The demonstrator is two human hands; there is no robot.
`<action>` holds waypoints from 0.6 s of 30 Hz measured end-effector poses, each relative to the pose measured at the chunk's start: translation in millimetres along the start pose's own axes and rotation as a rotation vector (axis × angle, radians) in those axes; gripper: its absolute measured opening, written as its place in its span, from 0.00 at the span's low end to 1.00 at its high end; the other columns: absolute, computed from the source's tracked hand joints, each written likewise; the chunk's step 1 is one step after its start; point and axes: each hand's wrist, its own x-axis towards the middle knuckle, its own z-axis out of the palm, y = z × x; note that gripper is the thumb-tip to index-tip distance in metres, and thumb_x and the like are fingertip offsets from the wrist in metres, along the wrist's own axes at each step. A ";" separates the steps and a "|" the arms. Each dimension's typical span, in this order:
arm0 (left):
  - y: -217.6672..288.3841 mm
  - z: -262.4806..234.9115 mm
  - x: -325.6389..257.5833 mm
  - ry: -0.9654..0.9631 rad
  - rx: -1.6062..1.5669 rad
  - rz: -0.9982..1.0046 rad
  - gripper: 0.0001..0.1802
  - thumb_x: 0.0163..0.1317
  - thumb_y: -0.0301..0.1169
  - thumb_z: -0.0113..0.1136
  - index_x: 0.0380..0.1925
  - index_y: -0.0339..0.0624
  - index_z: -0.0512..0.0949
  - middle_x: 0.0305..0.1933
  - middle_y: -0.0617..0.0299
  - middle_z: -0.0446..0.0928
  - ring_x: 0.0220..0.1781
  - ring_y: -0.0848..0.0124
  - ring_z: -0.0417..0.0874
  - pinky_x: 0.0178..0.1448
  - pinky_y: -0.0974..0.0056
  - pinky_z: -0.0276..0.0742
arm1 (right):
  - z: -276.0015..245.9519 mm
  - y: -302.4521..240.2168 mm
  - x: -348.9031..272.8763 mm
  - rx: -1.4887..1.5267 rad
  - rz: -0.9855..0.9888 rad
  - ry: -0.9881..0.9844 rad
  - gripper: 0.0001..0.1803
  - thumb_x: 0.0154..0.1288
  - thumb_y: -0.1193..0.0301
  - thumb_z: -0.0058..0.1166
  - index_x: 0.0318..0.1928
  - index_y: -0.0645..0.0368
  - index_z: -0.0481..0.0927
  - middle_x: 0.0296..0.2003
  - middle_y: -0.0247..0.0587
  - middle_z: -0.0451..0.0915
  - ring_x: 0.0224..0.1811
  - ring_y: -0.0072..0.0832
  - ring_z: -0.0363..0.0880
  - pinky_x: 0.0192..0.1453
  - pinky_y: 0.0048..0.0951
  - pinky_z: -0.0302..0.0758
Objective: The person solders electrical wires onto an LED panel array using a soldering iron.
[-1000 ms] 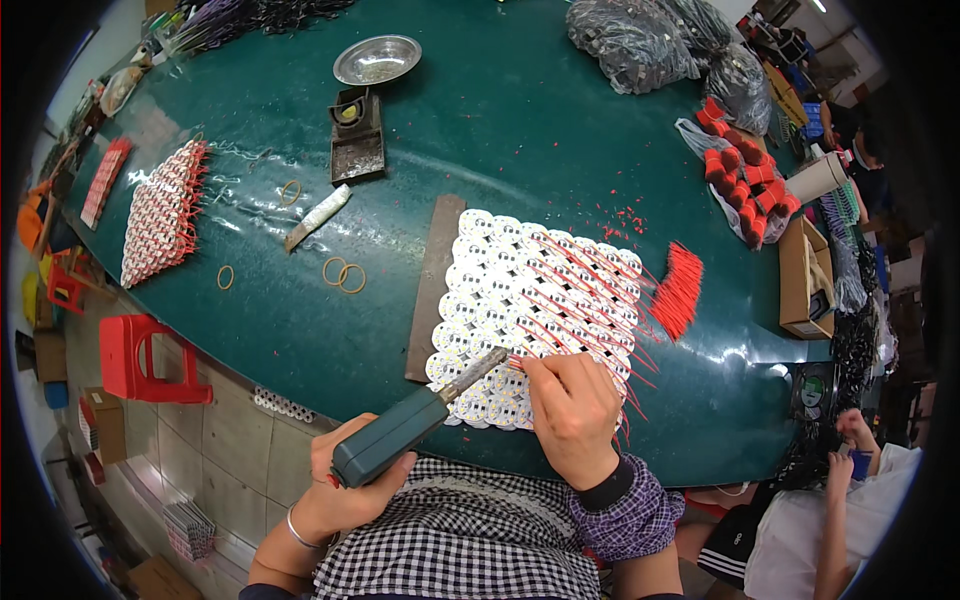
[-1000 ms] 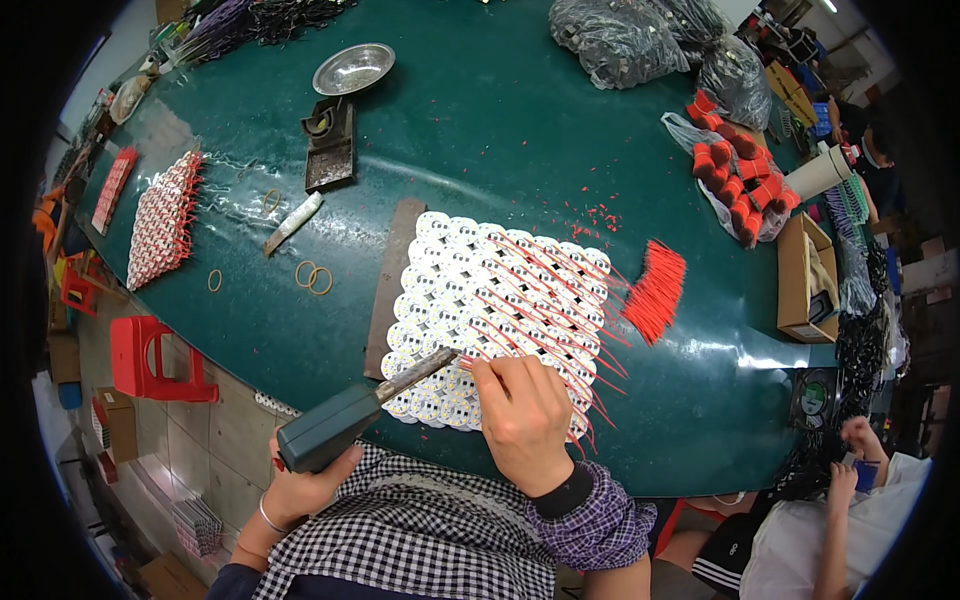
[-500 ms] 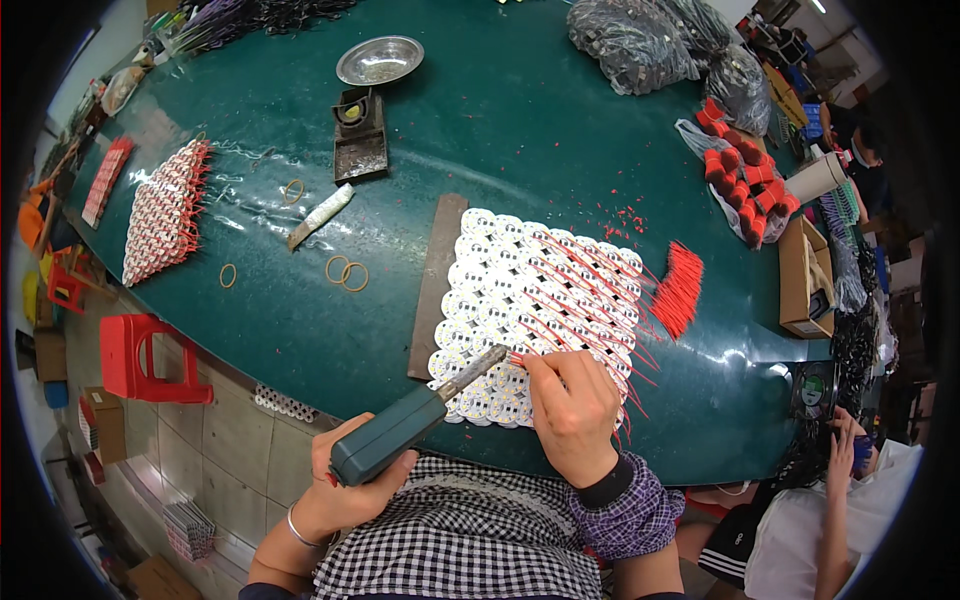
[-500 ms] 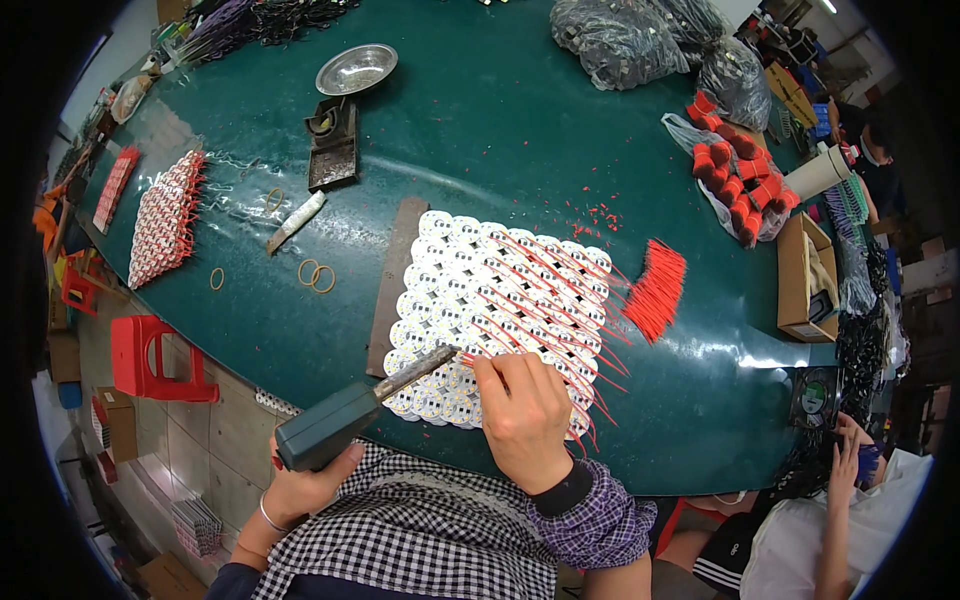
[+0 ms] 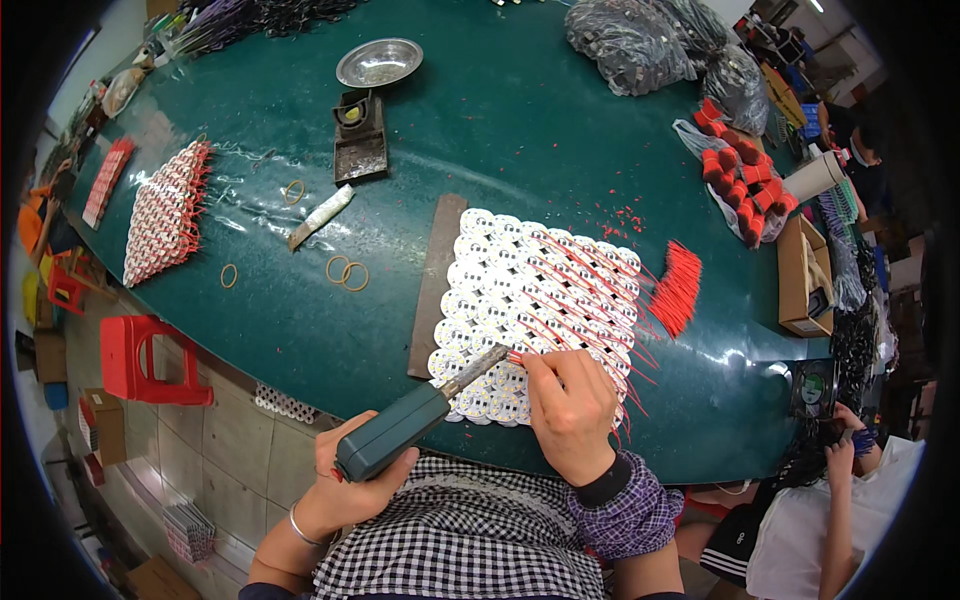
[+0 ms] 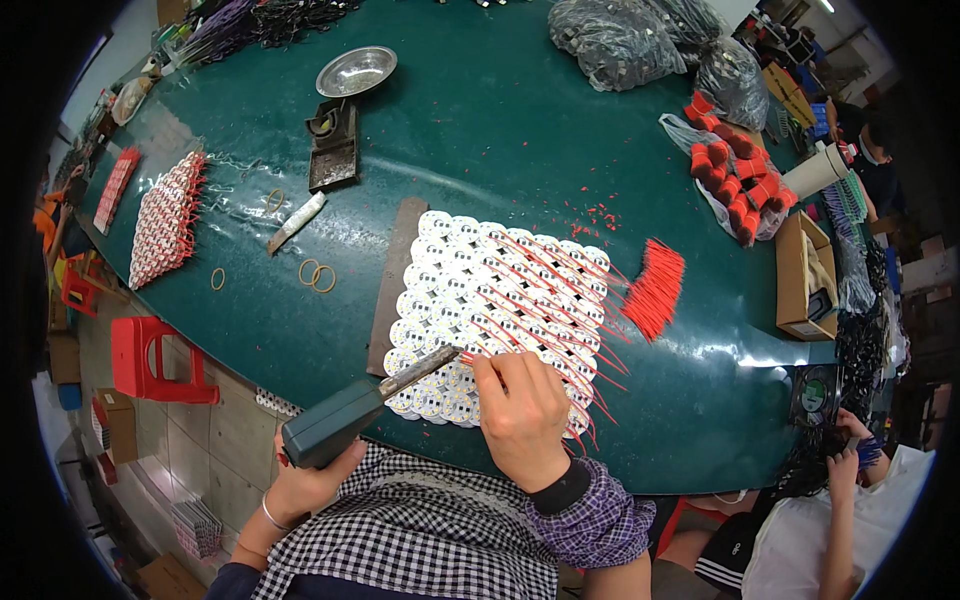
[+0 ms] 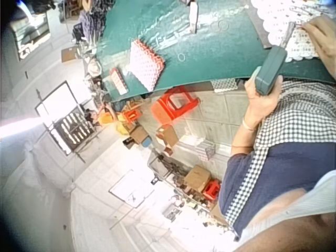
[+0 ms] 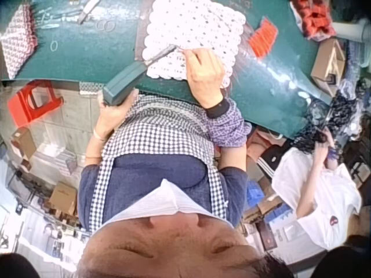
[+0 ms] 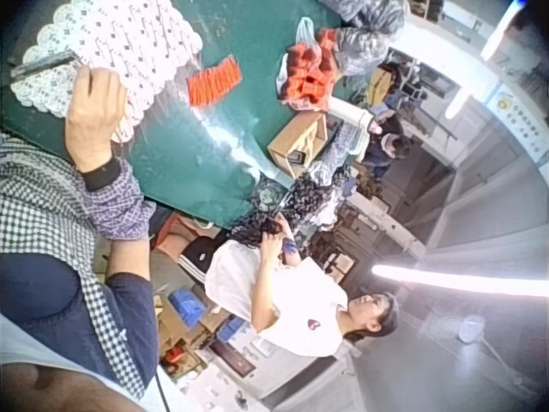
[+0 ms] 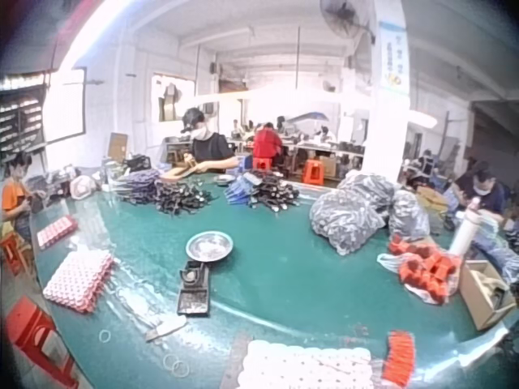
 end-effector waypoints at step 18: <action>6.9 -5.1 -5.0 0.020 -0.013 -0.032 0.12 0.54 0.19 0.71 0.39 0.30 0.84 0.33 0.57 0.82 0.28 0.71 0.81 0.31 0.68 0.74 | -4.5 -5.1 -1.3 0.022 0.026 0.037 0.11 0.55 0.80 0.64 0.41 0.62 0.85 0.33 0.36 0.77 0.35 0.32 0.77 0.37 0.34 0.72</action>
